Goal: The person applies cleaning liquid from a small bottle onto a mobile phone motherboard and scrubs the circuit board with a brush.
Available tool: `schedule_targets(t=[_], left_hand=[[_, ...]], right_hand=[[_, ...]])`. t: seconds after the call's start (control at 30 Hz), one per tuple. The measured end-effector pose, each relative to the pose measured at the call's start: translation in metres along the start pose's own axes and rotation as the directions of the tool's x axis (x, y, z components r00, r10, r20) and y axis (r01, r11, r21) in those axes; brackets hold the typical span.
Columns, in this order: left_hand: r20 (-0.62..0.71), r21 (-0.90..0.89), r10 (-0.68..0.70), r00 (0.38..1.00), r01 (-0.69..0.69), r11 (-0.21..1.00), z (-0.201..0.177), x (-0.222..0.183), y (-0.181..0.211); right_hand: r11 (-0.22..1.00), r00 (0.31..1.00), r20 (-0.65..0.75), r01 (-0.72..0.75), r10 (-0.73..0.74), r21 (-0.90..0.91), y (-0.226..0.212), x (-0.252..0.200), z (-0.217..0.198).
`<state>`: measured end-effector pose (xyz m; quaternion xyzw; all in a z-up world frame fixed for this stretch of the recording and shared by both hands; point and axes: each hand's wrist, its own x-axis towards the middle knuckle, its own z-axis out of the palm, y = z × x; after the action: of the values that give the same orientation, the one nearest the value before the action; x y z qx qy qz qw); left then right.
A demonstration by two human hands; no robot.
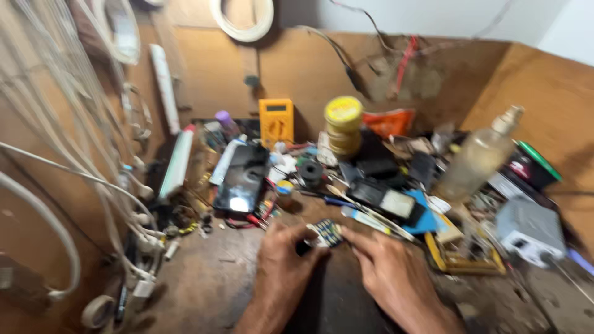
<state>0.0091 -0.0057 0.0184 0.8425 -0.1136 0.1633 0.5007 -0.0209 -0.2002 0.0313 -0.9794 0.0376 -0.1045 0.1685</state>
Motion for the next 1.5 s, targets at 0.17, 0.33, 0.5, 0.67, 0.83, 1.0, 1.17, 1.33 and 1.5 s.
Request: schedule_targets(t=[0.17,0.33,0.5,0.67,0.83,1.0,1.17,1.33,1.5], left_hand=[[0.054,0.008,-0.068,0.996,0.067,0.998,-0.004,0.008,0.008],[-0.013,-0.012,0.001,1.000,-0.001,1.000,0.001,-0.002,0.002],[-0.007,-0.010,-0.006,1.000,0.006,1.000,-0.007,0.007,0.009],[-0.008,0.031,-0.007,1.000,0.007,1.000,-0.004,0.002,0.010],[-0.006,0.016,0.022,1.000,-0.022,1.000,-0.006,0.001,0.004],[-0.009,0.007,0.034,0.999,-0.034,0.999,-0.001,0.007,0.004],[0.006,0.054,0.018,1.000,-0.019,0.998,0.000,-0.003,0.003],[-0.022,0.047,0.019,1.000,-0.018,0.999,-0.004,0.004,0.004],[0.007,0.029,-0.041,0.999,0.040,0.999,-0.003,0.006,0.004]], right_hand=[[0.989,0.989,-0.139,0.073,-0.055,0.129,-0.013,0.003,-0.024],[0.996,0.991,-0.096,0.086,-0.088,-0.031,-0.013,-0.009,-0.014],[0.988,0.983,-0.146,0.125,-0.111,0.088,-0.011,0.003,-0.011],[0.990,0.974,-0.194,0.132,-0.121,0.046,-0.022,-0.003,-0.012],[0.990,0.992,-0.083,0.098,-0.090,0.099,-0.048,-0.001,-0.021],[0.996,0.999,-0.001,-0.050,0.050,0.071,-0.041,0.010,-0.017],[0.985,0.974,-0.169,0.161,-0.148,0.064,-0.030,0.006,-0.001],[0.991,0.994,-0.075,0.091,-0.084,0.093,-0.039,0.010,-0.009],[0.984,0.975,-0.153,0.170,-0.159,0.062,-0.021,0.017,0.008]])
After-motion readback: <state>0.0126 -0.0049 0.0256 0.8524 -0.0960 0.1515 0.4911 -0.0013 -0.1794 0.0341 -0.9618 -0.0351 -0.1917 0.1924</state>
